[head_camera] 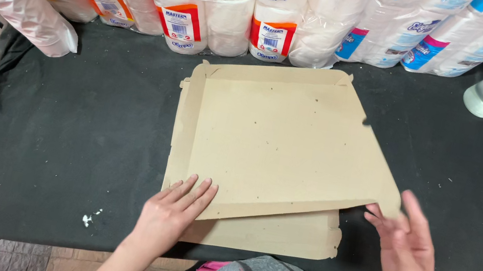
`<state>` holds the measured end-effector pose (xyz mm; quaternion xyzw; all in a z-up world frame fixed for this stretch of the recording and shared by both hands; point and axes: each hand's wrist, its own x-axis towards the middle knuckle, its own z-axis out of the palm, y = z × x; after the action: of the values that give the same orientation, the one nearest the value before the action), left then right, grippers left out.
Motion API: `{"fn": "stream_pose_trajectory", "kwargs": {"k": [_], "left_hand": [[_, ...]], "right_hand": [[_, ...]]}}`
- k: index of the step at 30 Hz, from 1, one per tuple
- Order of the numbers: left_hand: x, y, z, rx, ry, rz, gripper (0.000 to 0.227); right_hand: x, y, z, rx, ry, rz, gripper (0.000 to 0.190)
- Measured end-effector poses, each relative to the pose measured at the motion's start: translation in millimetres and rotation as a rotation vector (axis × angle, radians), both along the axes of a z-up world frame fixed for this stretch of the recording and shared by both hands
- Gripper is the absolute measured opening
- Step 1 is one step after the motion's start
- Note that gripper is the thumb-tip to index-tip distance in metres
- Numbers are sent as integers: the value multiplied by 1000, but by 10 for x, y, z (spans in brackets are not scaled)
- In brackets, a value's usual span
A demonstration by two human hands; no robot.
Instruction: The person unfolds and folds flat cardboard pizza boxes by hand on a counter, pressing along the pre-scored lines and side flaps to shape and stack them.
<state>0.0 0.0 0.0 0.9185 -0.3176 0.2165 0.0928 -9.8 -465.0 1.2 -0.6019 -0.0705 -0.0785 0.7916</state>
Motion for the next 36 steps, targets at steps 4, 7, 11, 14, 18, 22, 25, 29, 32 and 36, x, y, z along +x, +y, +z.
{"fn": "stream_pose_trajectory", "kwargs": {"k": [4, 7, 11, 14, 18, 22, 25, 29, 32, 36], "left_hand": [[210, 3, 800, -236, -137, 65, 61], [235, 84, 1191, -368, 21, 163, 43], [288, 118, 1306, -963, 613, 335, 27], [313, 150, 851, -1362, 884, 385, 28], [156, 82, 301, -1398, 1090, 641, 26], [27, 3, 22, -1178, 1075, 841, 32], [-54, 57, -217, -1090, 1011, 1005, 43], [-72, 105, -306, -824, 1010, 1046, 61], [-49, 15, -241, -761, 951, 1019, 77], [-81, -25, -523, -513, 566, 810, 86]], "right_hand": [[298, 254, 492, 215, -46, 99, 88], [596, 495, 613, 5, 173, -97, 77], [863, 645, 453, -168, 287, -132, 68], [852, 648, 306, -153, 350, -111, 66], [641, 537, 6, -90, 556, -80, 43], [422, 533, -110, -294, 767, -74, 52], [347, 674, -21, -326, 909, -85, 48], [301, 728, -91, -503, 938, -192, 63], [270, 753, -90, -623, 878, -252, 69], [292, 775, -118, -744, 841, -263, 70]]}}
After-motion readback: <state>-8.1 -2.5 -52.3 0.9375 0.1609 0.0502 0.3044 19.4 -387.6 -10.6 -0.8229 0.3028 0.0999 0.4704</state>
